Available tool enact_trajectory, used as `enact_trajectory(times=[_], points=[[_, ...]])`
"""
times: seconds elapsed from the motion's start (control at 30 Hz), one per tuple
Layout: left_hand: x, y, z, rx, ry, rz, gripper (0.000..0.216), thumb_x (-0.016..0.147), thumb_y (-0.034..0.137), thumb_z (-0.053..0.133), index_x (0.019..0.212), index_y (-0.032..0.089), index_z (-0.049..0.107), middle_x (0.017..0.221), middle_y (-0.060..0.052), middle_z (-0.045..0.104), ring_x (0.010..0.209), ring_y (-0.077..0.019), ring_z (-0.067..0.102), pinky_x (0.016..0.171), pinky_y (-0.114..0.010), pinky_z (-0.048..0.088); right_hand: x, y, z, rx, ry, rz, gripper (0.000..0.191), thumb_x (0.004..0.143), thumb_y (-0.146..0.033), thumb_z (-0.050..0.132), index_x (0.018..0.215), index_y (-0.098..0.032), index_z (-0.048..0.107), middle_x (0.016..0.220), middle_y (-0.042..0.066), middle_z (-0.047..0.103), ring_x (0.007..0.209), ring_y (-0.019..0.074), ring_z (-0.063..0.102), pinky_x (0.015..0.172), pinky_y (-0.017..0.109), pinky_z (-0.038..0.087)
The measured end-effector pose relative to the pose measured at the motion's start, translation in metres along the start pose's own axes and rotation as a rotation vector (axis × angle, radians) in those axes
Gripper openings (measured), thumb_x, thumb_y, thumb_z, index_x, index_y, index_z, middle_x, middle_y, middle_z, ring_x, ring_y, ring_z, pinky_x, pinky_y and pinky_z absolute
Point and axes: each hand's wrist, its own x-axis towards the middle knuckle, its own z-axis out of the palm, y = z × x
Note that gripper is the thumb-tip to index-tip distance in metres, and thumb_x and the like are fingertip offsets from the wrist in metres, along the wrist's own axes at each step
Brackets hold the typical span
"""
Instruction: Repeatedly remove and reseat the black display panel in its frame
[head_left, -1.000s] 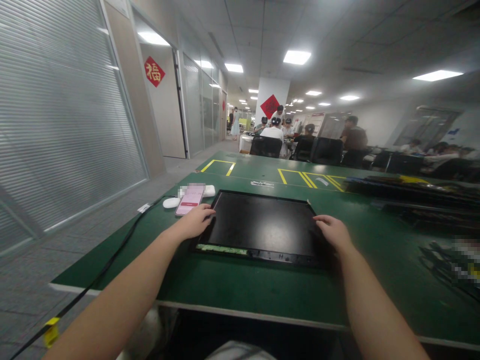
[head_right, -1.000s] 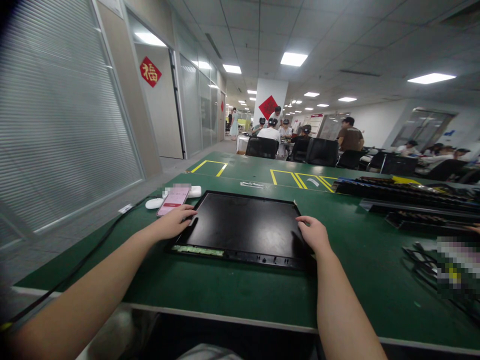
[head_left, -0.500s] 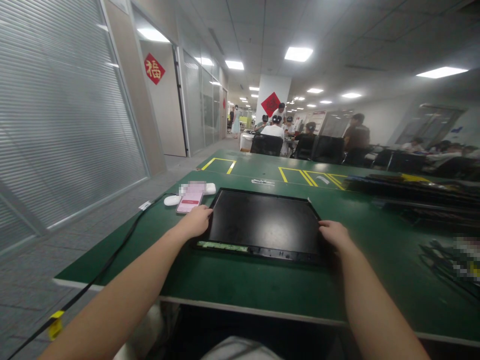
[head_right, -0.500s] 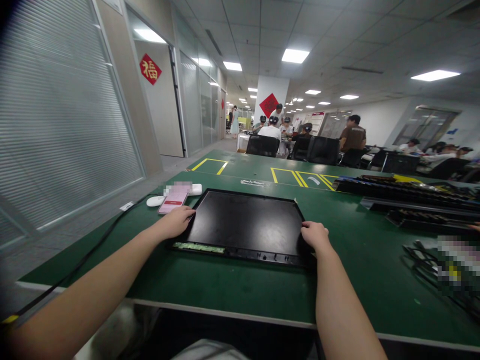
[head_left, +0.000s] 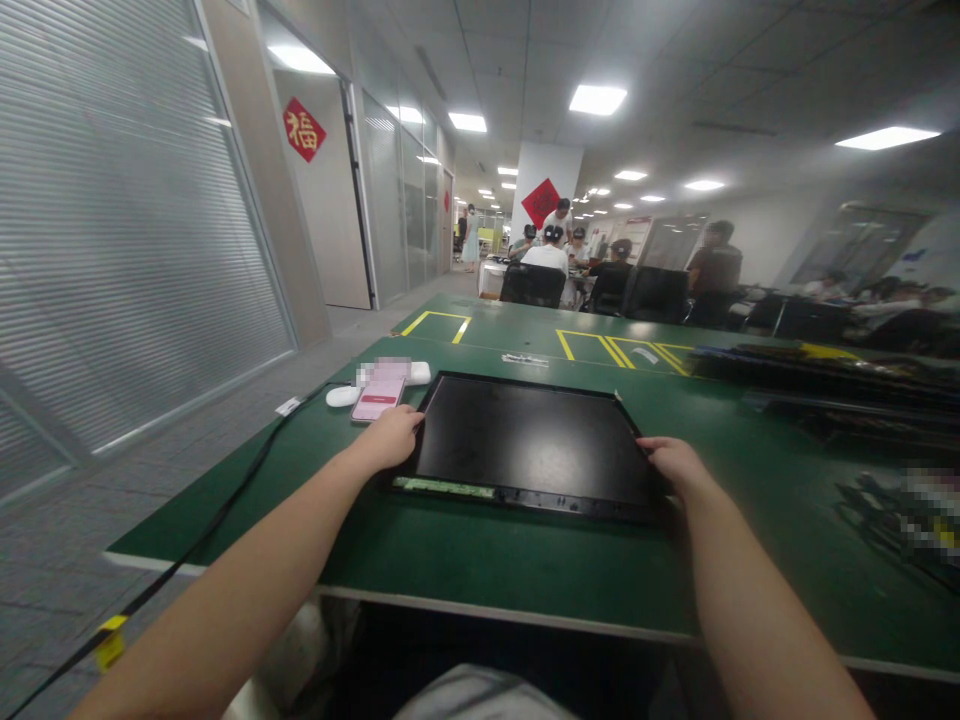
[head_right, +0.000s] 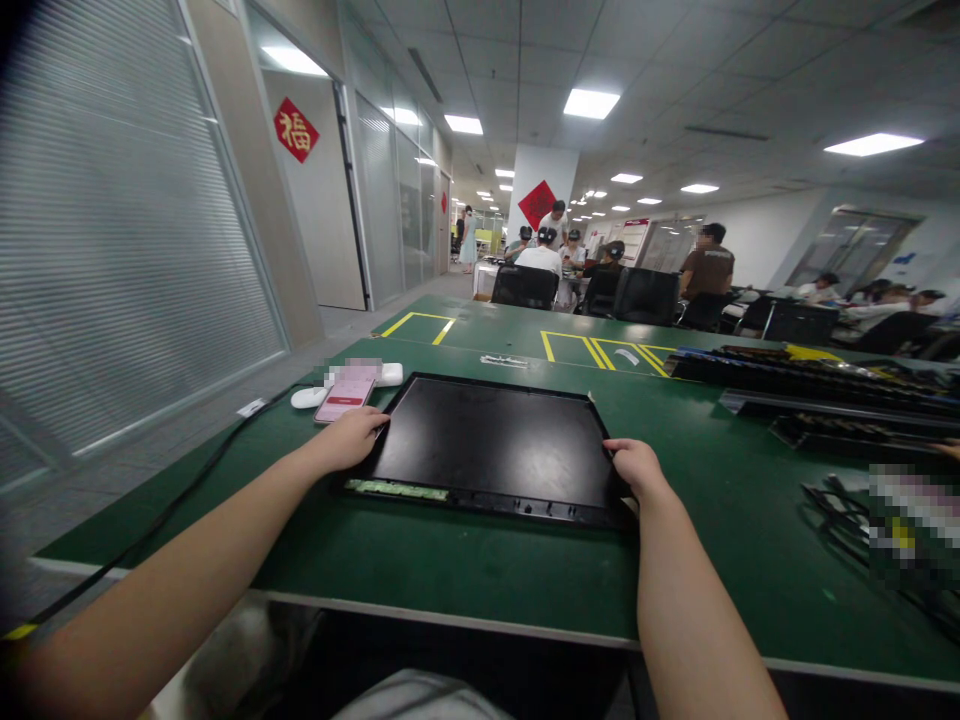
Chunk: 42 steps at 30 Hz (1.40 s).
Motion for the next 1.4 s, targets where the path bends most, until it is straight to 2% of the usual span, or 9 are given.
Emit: enact_trajectory(times=[0.27,0.5,0.63,0.8,1.07,1.4], points=[[0.0,-0.001,0.001,-0.001,0.014,-0.002,0.046,0.081,0.008,0.043,0.115,0.015,0.074,0.117,-0.016,0.07,0.112,-0.0285,0.065,0.1,-0.038,0.049,0.0,0.001,-0.001,0.015,-0.012,0.021,0.035,0.062,-0.017,0.058,0.09,-0.019,0.08,0.084,0.011,0.076,0.069,0.0237,0.069,0.062,0.033,0.054],[0.0,0.001,0.003,0.012,0.011,-0.029,0.047,0.082,0.009,0.044,0.117,0.014,0.074,0.119,-0.017,0.069,0.11,-0.0296,0.064,0.099,-0.039,0.049,-0.005,-0.006,0.001,-0.126,0.02,0.039,0.044,0.061,-0.015,0.055,0.097,-0.019,0.08,0.099,0.013,0.076,0.084,0.027,0.071,0.078,0.037,0.055],[0.001,0.005,0.001,0.003,0.002,-0.039,0.045,0.081,0.008,0.044,0.114,0.013,0.075,0.115,-0.019,0.068,0.11,-0.031,0.063,0.099,-0.041,0.048,-0.005,-0.004,0.001,-0.168,0.045,0.02,0.044,0.062,-0.016,0.054,0.097,-0.02,0.08,0.096,0.012,0.076,0.083,0.0266,0.07,0.077,0.037,0.054],[0.001,0.005,0.003,0.003,0.015,-0.048,0.043,0.082,0.008,0.045,0.113,0.014,0.075,0.112,-0.017,0.068,0.108,-0.0294,0.064,0.098,-0.038,0.048,0.002,0.005,0.003,-0.143,0.044,-0.024,0.034,0.066,-0.02,0.057,0.092,-0.023,0.08,0.085,0.01,0.075,0.079,0.0261,0.07,0.076,0.037,0.054],[0.005,0.0,0.009,-0.028,0.019,-0.049,0.038,0.08,0.01,0.053,0.109,0.015,0.076,0.108,-0.016,0.068,0.105,-0.0281,0.063,0.098,-0.037,0.046,0.0,-0.001,0.004,-0.208,0.06,0.042,0.039,0.066,-0.009,0.054,0.094,-0.022,0.078,0.103,0.009,0.075,0.092,0.0237,0.069,0.081,0.032,0.053],[-0.002,0.011,0.005,-0.074,0.025,-0.114,0.048,0.08,0.0,0.042,0.118,0.008,0.072,0.124,-0.021,0.064,0.118,-0.0317,0.059,0.101,-0.039,0.045,-0.005,-0.008,0.002,-0.243,0.036,0.051,0.042,0.067,-0.009,0.053,0.098,-0.022,0.077,0.106,0.009,0.074,0.094,0.0239,0.069,0.078,0.031,0.053]])
